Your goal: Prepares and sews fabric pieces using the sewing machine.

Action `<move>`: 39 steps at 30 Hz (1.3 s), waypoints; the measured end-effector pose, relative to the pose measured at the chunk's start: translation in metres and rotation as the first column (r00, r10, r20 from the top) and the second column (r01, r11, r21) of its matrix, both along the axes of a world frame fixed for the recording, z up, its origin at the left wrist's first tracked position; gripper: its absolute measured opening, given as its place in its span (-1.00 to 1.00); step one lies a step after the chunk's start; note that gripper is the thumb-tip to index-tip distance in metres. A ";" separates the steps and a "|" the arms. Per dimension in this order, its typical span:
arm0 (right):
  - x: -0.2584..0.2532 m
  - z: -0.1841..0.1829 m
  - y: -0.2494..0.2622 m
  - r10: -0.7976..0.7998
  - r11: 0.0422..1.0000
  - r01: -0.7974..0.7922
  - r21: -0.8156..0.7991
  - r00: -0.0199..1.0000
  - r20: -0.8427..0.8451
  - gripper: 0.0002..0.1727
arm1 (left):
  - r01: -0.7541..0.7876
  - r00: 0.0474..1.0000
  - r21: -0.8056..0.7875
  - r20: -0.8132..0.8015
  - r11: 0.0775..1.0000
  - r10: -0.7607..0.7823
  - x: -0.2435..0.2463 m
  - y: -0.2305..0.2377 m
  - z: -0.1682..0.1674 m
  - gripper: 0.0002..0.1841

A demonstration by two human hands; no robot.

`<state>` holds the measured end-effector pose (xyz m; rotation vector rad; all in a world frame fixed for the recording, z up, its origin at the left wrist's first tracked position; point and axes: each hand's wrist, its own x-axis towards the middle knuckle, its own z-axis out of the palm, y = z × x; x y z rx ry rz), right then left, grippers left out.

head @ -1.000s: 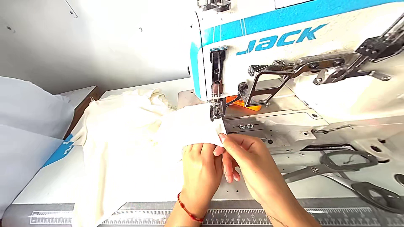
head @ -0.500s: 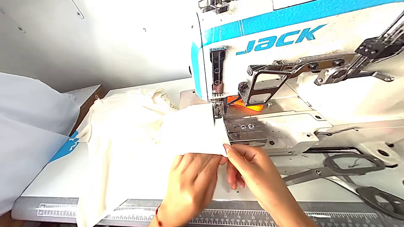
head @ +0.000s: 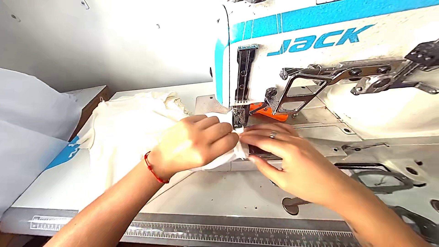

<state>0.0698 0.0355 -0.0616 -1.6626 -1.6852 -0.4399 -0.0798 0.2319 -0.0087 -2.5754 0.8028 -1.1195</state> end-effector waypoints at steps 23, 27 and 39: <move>-0.037 -0.024 0.005 0.258 0.966 -0.229 0.118 0.863 -0.435 -0.64 | -0.118 0.895 0.092 -0.423 0.989 0.146 0.008 -0.001 0.040 -0.78; -0.037 -0.022 0.006 0.258 0.966 -0.227 0.123 0.846 -0.467 -0.65 | -0.060 0.913 0.071 -0.400 0.996 0.083 0.009 -0.004 0.037 -0.75; -0.039 -0.025 0.010 0.271 0.963 -0.235 0.136 0.842 -0.466 -0.67 | -0.173 0.915 0.161 -0.338 0.972 0.219 0.002 -0.004 0.036 -0.73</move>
